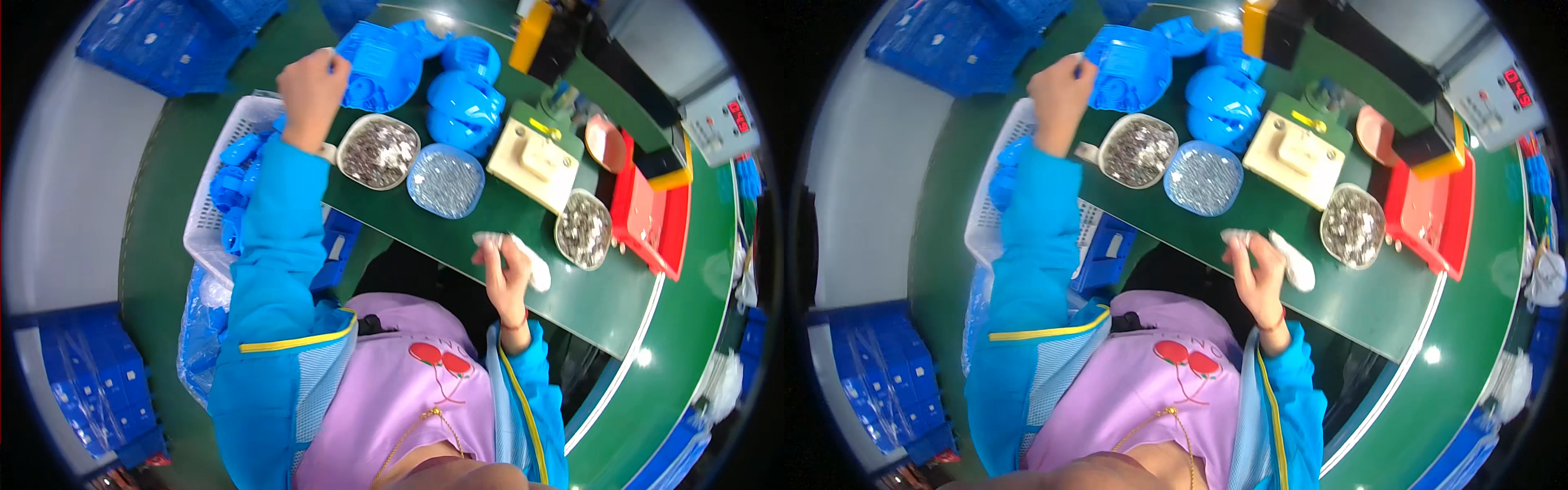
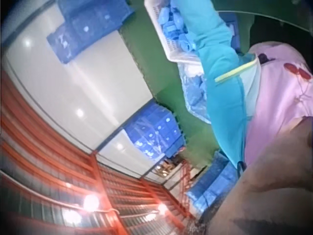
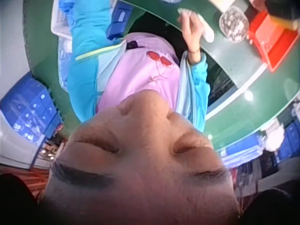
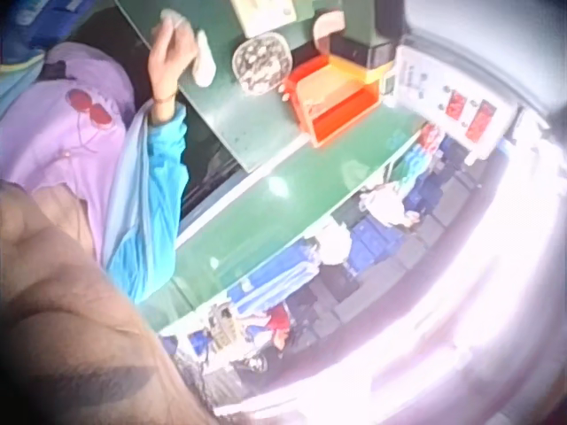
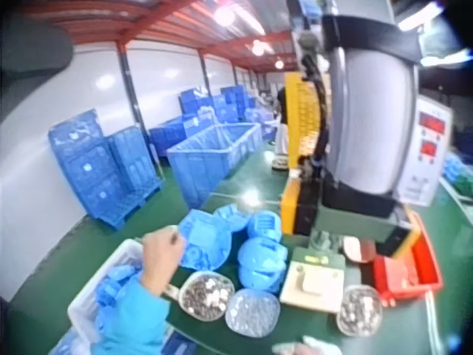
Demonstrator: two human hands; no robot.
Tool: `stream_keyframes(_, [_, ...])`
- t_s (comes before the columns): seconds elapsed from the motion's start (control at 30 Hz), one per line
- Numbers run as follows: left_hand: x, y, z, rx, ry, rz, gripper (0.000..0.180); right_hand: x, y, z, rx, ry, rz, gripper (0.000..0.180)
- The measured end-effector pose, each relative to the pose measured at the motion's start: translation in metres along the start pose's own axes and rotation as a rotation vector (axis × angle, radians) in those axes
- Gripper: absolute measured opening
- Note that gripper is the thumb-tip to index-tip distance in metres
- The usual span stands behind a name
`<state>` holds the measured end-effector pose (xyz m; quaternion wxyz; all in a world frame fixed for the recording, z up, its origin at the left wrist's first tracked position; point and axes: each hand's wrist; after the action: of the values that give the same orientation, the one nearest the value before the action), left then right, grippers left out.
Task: Assembling small components into blue plastic housings at a factory workbench using a press machine.
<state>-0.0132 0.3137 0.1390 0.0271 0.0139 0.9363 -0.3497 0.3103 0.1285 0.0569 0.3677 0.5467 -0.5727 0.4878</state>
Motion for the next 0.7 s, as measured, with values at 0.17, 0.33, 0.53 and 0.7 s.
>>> stream_keyframes(0.17, [-0.045, -0.047, 0.064, 0.512, -0.228, 0.599, 0.016, -0.008, 0.024, -0.021, -0.108, -0.001, -0.422, 0.049])
stream_keyframes(0.33, [-0.095, -0.037, 0.140, 0.829, -0.236, 0.973, 0.012, -0.014, 0.002, -0.006, -0.161, 0.287, -0.358, 0.050])
stream_keyframes(0.53, [-0.114, 0.042, 0.135, 0.496, 0.221, 0.741, 0.015, -0.012, -0.050, 0.047, -0.387, 0.433, -0.589, 0.047])
stream_keyframes(0.7, [-0.156, 0.064, 0.129, 0.458, 0.312, 0.456, 0.015, -0.014, -0.055, 0.044, -0.420, 0.403, -0.514, 0.048])
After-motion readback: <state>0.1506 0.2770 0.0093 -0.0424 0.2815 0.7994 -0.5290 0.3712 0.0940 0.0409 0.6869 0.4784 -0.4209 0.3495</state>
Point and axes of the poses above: each hand's wrist, its own z-axis away from the middle knuckle, its own y-axis out of the palm, x = y × z, and after that the axes turned 10 degrees about -z, right-handed
